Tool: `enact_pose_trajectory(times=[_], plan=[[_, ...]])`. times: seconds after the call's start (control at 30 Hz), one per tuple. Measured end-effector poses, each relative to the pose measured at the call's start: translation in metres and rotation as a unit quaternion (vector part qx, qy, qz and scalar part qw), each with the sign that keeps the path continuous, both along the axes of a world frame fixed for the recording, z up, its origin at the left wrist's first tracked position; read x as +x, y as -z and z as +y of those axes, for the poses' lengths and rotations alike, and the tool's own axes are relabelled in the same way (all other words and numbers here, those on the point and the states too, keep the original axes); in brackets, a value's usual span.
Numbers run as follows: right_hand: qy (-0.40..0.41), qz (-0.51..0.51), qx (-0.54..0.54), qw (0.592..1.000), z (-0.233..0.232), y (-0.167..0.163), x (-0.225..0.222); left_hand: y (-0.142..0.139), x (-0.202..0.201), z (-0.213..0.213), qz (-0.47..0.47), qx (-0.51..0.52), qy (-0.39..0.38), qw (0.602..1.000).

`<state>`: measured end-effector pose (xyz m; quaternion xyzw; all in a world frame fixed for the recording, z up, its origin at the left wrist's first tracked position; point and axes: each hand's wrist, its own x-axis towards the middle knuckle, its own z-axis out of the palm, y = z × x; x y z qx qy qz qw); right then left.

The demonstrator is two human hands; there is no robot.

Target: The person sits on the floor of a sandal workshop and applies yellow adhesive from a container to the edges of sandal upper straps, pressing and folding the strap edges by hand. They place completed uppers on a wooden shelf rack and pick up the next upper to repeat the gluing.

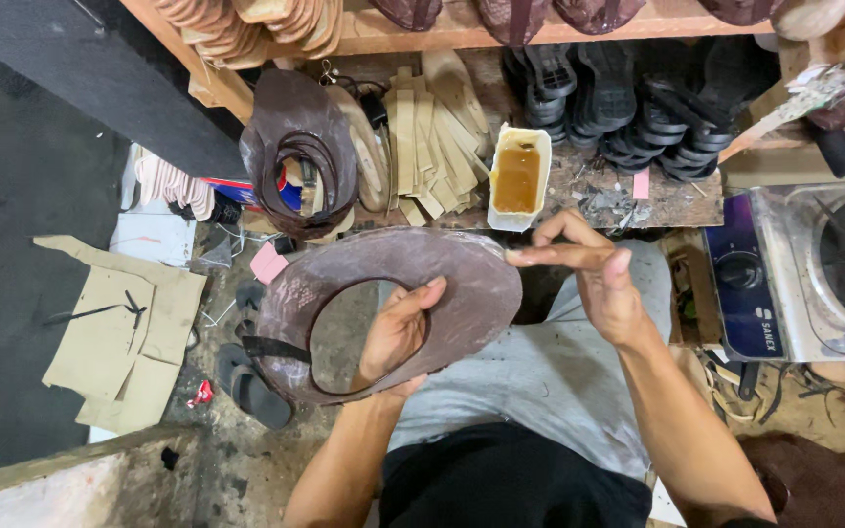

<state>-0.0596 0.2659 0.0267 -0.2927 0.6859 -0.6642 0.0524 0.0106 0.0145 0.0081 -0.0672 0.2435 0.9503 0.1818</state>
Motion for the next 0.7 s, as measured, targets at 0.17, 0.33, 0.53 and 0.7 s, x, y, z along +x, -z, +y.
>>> enact_pose_trajectory(times=[0.17,0.33,0.53,0.7], plan=[[0.024,0.026,0.018,0.999,-0.002,-0.004,0.002,-0.005,0.0,0.006,-0.013,0.009,-0.004,1.0],[0.049,0.075,0.068,0.994,-0.007,-0.014,0.004,-0.002,0.0,0.005,-0.026,-0.013,-0.08,0.996],[0.062,0.14,0.09,0.984,-0.012,-0.021,0.003,0.002,0.001,0.011,0.022,-0.029,-0.055,0.998],[0.075,0.2,0.124,0.969,-0.014,-0.022,0.006,-0.003,-0.002,0.007,0.016,-0.056,-0.118,0.991]])
